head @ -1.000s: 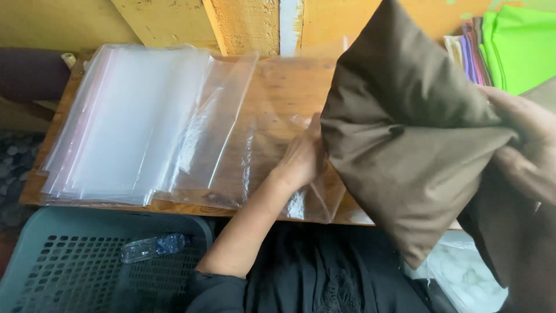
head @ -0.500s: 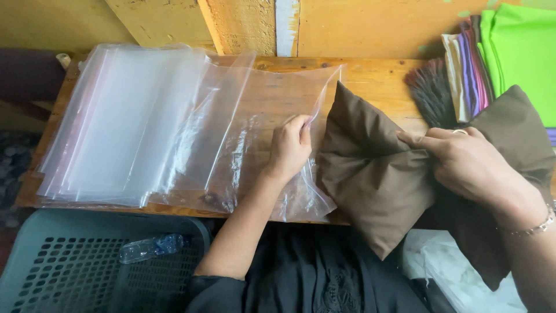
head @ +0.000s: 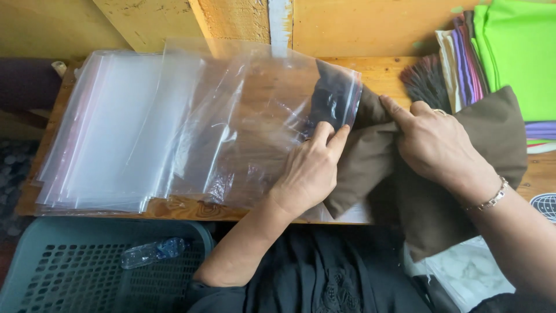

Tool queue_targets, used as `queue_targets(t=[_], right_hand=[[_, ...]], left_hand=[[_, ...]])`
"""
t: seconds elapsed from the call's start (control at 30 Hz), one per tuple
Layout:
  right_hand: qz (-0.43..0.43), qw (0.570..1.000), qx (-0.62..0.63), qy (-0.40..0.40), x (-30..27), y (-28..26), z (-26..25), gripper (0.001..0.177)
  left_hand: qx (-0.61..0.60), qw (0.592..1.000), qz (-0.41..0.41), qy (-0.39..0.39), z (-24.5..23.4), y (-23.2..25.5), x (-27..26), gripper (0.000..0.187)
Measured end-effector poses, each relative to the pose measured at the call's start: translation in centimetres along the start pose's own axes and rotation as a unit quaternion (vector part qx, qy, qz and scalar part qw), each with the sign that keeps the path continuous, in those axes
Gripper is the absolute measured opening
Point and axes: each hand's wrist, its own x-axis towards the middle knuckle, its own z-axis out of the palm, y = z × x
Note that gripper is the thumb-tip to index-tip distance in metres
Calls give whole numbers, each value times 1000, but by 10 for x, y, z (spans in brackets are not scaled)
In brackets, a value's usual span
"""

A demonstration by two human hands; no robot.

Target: Brushing a brown pillow to remove debris and then inserting it into a clear plastic bag for packaging.

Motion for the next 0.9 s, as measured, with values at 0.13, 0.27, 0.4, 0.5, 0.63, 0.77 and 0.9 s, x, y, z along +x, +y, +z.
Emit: queue_targets(t=[0.13,0.27,0.4,0.5,0.63,0.77,0.9], right_hand=[[58,998,6,-13,3,-11,6,77],[56,992,-80,76,1,-13,25,72],[53,981,-124,142,3,-16,43,67],[73,972,-167,147,9,-27,48,71],[76,987,-106,97,14,-42,43,77],[-145,974,-65,162,10,-33,82,21],[-176,959,-52,216,7,-40,67,9]], left_hand=[[-74,996,-41,5,-7,-7,-10,64],[50,987,-152,9,5,-15,-31,39],[-23,980,-187,-60,-5,-14,-45,20],[-114,968,-196,-110,-22,-2,-45,21],[-214,950,-187,-131,-22,8,-35,41],[-152,981,-38,112,-15,8,-15,38],[-5,959,-54,277,15,-41,14,41]])
